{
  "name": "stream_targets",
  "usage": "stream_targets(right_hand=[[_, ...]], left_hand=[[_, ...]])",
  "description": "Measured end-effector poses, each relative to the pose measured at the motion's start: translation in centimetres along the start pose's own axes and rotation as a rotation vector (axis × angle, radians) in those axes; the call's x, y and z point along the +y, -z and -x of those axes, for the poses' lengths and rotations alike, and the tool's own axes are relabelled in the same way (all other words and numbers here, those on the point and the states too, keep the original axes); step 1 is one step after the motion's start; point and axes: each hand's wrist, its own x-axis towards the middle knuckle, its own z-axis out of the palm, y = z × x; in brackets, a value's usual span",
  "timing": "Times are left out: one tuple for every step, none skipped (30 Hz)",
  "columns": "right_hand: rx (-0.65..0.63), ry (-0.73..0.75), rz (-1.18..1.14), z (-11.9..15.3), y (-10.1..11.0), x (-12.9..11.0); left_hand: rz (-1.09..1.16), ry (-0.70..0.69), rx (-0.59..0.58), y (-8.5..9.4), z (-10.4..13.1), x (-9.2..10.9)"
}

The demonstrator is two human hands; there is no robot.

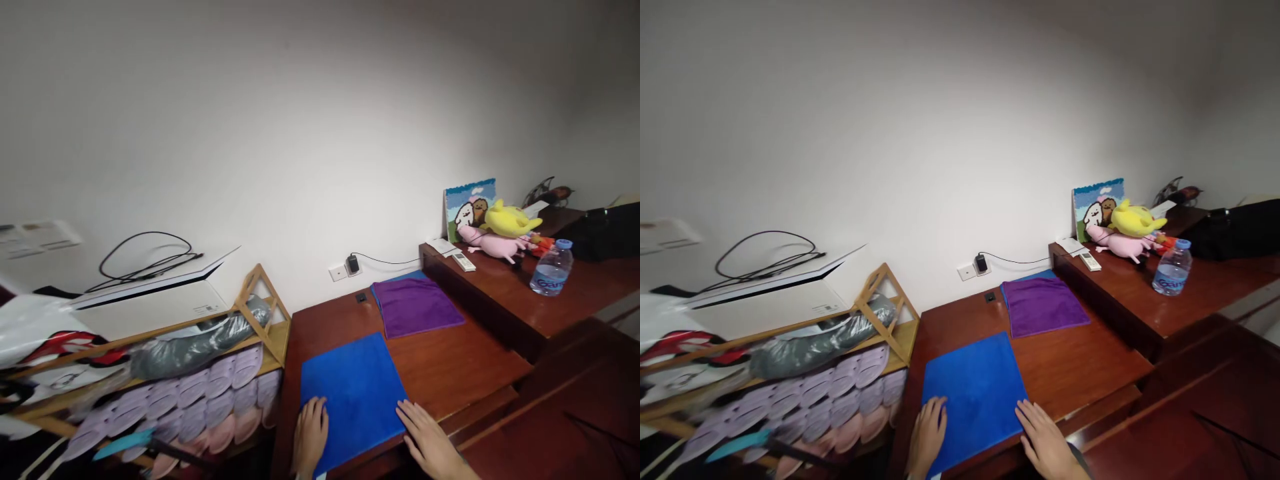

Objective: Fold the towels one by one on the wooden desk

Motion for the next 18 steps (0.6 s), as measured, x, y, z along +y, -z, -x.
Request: stream_targets(right_hand=[[0.003,0.020,0.007,0.3,-0.1,0.2],[-0.001,0.030,0.015,0.5,-0.1,0.3],[-0.010,0.033,0.023,0.7,-0.2,0.4],[-0.020,0.035,0.030,0.8,-0.2,0.4],[-0.027,0.037,0.035,0.9,-0.2,0.4],[-0.029,0.040,0.037,0.9,-0.3,0.5],[-0.028,0.041,0.035,1.0,-0.3,0.5],[-0.028,0.043,0.030,1.0,-0.3,0.5],[-0.032,0.042,0.021,1.0,-0.2,0.6],[-0.039,0.040,0.009,0.9,0.0,0.7],[-0.047,0.036,-0.003,0.9,0.2,0.7],[-0.057,0.031,-0.016,1.0,0.5,0.8],[-0.066,0.029,-0.026,1.0,0.9,0.8],[-0.075,0.030,-0.033,1.1,1.3,0.7],[-0.080,0.035,-0.037,1.3,1.9,0.7],[-0.076,0.041,-0.035,1.5,2.4,0.5],[-0.061,0.048,-0.028,1.7,3.0,0.3],[-0.036,0.056,-0.015,2.0,3.7,0.1]], left_hand=[[0.033,-0.044,0.011,-0.2,2.8,-0.5],[0.051,-0.072,0.021,-0.5,5.7,-1.1],[0.056,-0.106,0.022,-0.8,8.5,-1.5],[0.049,-0.132,0.026,-1.1,11.1,-1.8],[0.034,-0.149,0.032,-1.2,13.4,-1.9],[0.018,-0.156,0.041,-1.2,15.1,-1.8],[0.000,-0.147,0.051,-1.0,16.3,-1.4],[-0.015,-0.128,0.060,-0.7,17.0,-0.9],[-0.026,-0.108,0.065,-0.2,17.2,-0.3],[-0.032,-0.092,0.064,0.3,17.0,0.2],[-0.035,-0.081,0.059,0.9,16.5,0.6],[-0.032,-0.074,0.050,1.5,15.8,0.9],[-0.024,-0.074,0.039,2.1,15.2,0.9],[-0.011,-0.080,0.025,2.6,14.5,0.8],[0.006,-0.089,0.011,3.1,14.0,0.5],[0.027,-0.104,0.002,3.5,13.5,0.2],[0.050,-0.124,-0.001,3.8,13.2,-0.2],[0.073,-0.143,0.002,4.2,12.9,-0.5]])
